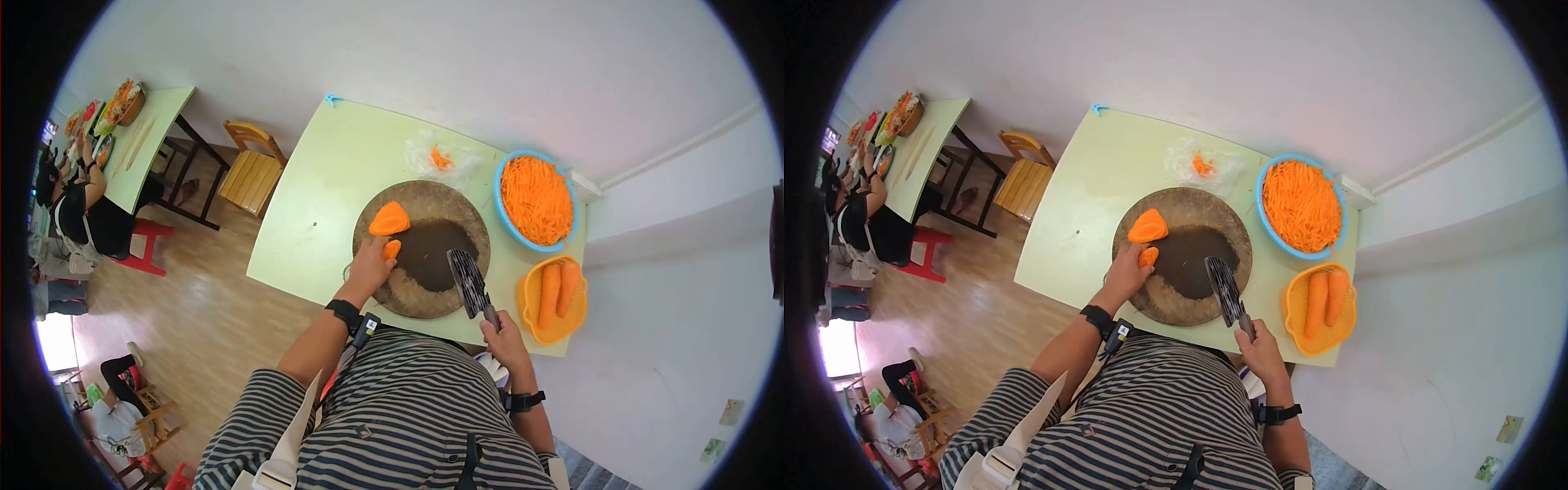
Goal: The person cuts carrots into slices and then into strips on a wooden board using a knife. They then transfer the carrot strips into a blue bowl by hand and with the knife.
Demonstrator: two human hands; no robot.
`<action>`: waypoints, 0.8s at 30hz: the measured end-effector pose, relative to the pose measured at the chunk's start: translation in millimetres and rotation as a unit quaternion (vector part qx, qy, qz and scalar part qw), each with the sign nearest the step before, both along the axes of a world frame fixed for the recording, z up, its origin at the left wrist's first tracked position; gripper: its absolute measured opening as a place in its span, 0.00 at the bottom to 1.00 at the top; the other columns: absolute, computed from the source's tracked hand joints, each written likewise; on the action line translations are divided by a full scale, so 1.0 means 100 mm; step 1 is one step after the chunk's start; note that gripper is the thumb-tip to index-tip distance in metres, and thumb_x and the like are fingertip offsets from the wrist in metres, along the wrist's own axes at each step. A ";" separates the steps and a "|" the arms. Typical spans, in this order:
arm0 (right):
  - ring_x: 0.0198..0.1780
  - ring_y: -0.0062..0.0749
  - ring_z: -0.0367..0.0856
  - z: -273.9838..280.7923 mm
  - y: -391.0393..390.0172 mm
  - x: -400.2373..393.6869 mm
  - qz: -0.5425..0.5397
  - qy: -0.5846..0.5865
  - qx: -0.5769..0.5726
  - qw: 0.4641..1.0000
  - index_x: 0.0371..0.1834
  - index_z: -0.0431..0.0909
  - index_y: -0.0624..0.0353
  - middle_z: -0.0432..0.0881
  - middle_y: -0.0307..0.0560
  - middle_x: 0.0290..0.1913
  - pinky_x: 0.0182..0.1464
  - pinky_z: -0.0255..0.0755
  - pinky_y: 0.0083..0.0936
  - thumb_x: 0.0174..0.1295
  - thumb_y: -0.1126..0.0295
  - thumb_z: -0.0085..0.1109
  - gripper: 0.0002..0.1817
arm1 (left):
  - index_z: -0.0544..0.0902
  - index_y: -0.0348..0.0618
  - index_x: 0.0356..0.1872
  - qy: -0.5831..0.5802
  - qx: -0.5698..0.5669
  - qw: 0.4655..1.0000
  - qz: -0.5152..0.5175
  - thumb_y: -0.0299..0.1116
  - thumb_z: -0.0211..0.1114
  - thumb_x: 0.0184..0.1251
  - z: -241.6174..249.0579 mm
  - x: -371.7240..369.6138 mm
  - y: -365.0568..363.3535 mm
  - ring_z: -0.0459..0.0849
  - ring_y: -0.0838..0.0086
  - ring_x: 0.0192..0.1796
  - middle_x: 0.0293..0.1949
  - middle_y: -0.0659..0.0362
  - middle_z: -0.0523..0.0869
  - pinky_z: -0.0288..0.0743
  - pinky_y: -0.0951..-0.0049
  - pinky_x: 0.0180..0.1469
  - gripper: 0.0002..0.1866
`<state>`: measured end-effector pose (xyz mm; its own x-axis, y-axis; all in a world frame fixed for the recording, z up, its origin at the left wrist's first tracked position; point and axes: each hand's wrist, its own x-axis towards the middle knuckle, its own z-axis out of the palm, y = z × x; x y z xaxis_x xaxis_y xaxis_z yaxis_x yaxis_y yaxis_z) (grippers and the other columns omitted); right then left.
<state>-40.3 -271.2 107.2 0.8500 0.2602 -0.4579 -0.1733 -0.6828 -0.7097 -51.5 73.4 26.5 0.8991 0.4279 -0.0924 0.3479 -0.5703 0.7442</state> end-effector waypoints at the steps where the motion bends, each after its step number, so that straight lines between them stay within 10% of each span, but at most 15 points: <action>1: 0.37 0.38 0.81 0.03 0.02 -0.03 -0.009 0.022 -0.010 1.000 0.48 0.75 0.68 0.81 0.56 0.34 0.45 0.76 0.34 0.70 0.59 0.60 0.19 | 0.78 0.39 0.58 -0.022 -0.006 0.999 -0.036 0.30 0.73 0.60 0.00 0.01 0.02 0.83 0.46 0.55 0.48 0.42 0.84 0.79 0.52 0.57 0.24; 11: 0.36 0.37 0.80 -0.03 0.14 -0.21 -0.017 0.024 -0.013 0.999 0.46 0.75 0.68 0.80 0.54 0.33 0.43 0.75 0.34 0.70 0.58 0.60 0.20 | 0.79 0.38 0.60 -0.090 -0.036 0.992 -0.081 0.22 0.67 0.62 -0.11 0.16 0.32 0.84 0.46 0.56 0.53 0.38 0.84 0.79 0.53 0.57 0.23; 17: 0.35 0.37 0.81 0.05 0.21 -0.26 -0.036 0.076 -0.022 0.996 0.46 0.75 0.68 0.79 0.54 0.33 0.41 0.75 0.34 0.69 0.58 0.60 0.20 | 0.80 0.41 0.63 -0.152 -0.037 0.987 0.036 0.21 0.68 0.63 -0.29 -0.05 0.55 0.86 0.66 0.40 0.51 0.49 0.84 0.83 0.68 0.45 0.25; 24: 0.28 0.32 0.77 0.11 0.25 -0.26 -0.047 0.072 0.003 0.996 0.45 0.75 0.67 0.78 0.48 0.29 0.34 0.73 0.32 0.70 0.58 0.60 0.19 | 0.86 0.40 0.52 -0.030 0.025 0.999 -0.024 0.32 0.74 0.61 -0.18 -0.30 0.41 0.83 0.54 0.43 0.47 0.47 0.80 0.80 0.58 0.48 0.18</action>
